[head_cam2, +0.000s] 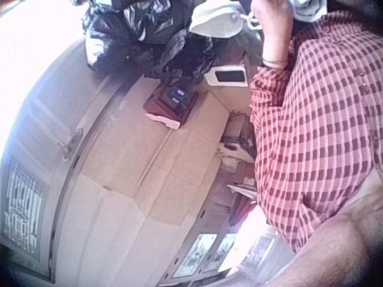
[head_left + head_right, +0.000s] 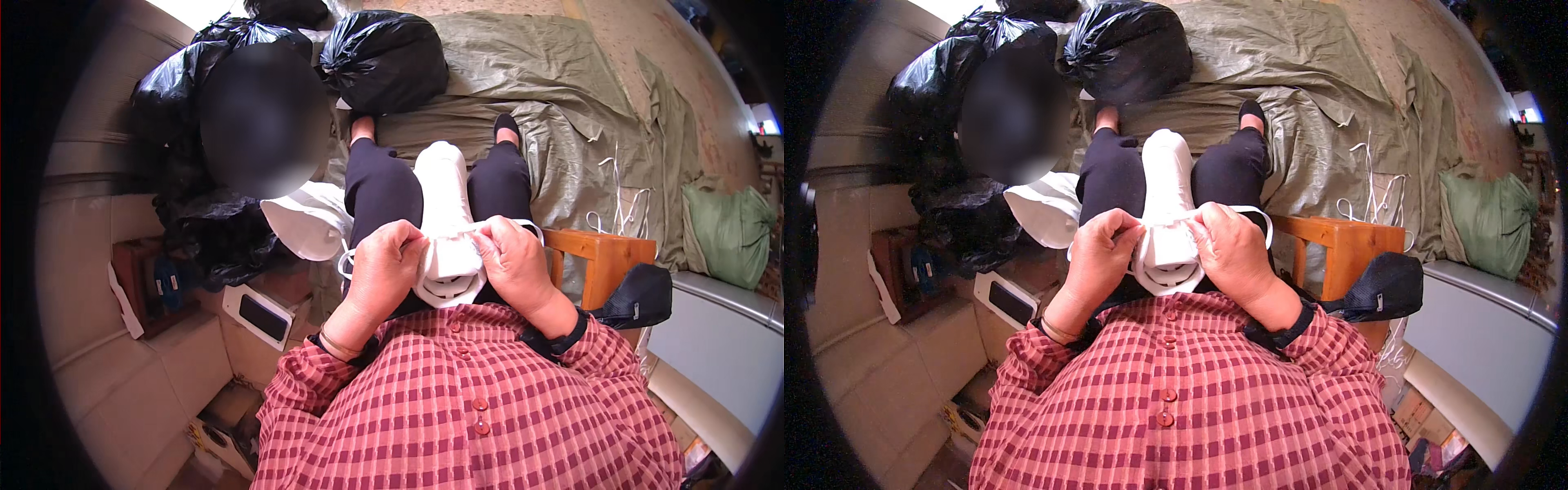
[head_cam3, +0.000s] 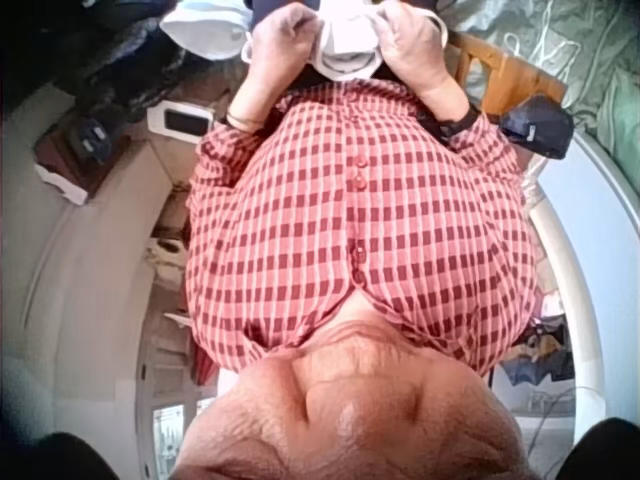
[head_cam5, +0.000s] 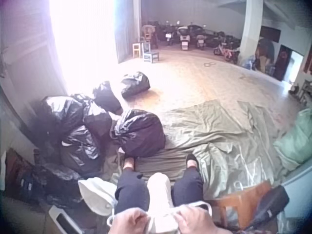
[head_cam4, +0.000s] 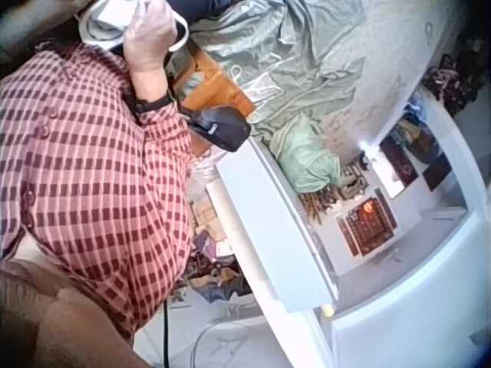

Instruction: The recorder is threading laces into a white sneaker while sitting on the floor.

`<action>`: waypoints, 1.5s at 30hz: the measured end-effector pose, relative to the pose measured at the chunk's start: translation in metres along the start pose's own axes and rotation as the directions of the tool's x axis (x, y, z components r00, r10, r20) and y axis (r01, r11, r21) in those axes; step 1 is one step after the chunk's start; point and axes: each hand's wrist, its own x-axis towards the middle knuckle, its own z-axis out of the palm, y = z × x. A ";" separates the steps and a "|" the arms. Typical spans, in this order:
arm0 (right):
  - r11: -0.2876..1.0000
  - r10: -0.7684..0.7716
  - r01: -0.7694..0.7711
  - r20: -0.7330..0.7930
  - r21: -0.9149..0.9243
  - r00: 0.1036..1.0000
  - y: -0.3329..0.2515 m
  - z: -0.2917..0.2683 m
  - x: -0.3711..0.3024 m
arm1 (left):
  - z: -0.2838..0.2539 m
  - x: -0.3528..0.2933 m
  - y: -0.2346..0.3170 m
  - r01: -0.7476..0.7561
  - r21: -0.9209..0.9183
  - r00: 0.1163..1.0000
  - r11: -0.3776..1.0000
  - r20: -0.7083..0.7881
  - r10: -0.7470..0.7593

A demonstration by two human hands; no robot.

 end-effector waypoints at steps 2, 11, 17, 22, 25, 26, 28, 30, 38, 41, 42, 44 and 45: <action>1.000 -0.014 0.014 -0.044 -0.002 0.999 0.003 0.005 -0.002 | 0.001 0.000 0.002 -0.002 -0.011 1.000 1.000 -0.003 0.002; 0.946 -0.177 0.169 -0.004 -0.278 0.984 -0.004 0.001 -0.009 | 0.003 -0.014 0.014 -0.115 0.099 0.989 0.989 -0.084 0.123; 0.845 -0.248 0.210 -0.013 -0.492 0.969 -0.010 -0.002 -0.018 | 0.013 -0.023 0.006 -0.259 0.287 0.942 0.922 -0.134 0.307; 0.888 -0.186 0.148 -0.045 -0.434 0.982 -0.002 0.002 -0.016 | 0.019 -0.014 -0.012 -0.321 0.284 0.911 0.903 -0.168 0.377; 0.926 -0.203 0.164 -0.081 -0.339 0.976 0.001 0.003 -0.015 | 0.019 -0.016 -0.012 -0.374 0.326 0.892 0.868 -0.130 0.433; 0.884 -0.292 0.266 -0.011 -0.383 0.956 0.002 0.002 -0.015 | 0.018 -0.015 -0.011 -0.412 0.367 0.875 0.834 -0.097 0.475; 0.775 -0.430 0.423 0.098 -0.469 0.897 -0.003 -0.003 -0.011 | 0.009 -0.015 -0.004 -0.466 0.448 0.863 0.763 0.039 0.504; 0.783 -0.336 0.370 0.160 -0.500 0.928 -0.011 -0.004 -0.006 | 0.000 -0.013 0.008 -0.530 0.554 0.844 0.642 0.271 0.462; 0.787 -0.412 0.437 0.156 -0.434 0.897 -0.010 -0.006 0.009 | -0.006 0.003 0.021 -0.491 0.642 0.866 0.589 0.430 0.253; 0.930 -0.359 0.368 0.211 -0.002 0.909 -0.016 -0.015 0.012 | -0.003 0.005 0.011 -0.551 0.516 0.800 0.655 0.105 0.590; 0.931 -0.358 0.366 0.211 0.002 0.910 -0.022 -0.024 0.012 | 0.000 0.004 0.013 -0.566 0.361 0.791 0.741 -0.017 0.612; 0.815 -0.331 0.127 0.274 0.565 0.903 -0.047 -0.057 0.016 | -0.005 -0.005 0.050 -0.642 0.050 0.739 0.765 -0.225 0.635; 0.711 -0.270 0.044 0.213 0.702 0.939 -0.053 -0.070 0.015 | -0.014 -0.012 0.074 -0.677 -0.052 0.717 0.734 -0.268 0.643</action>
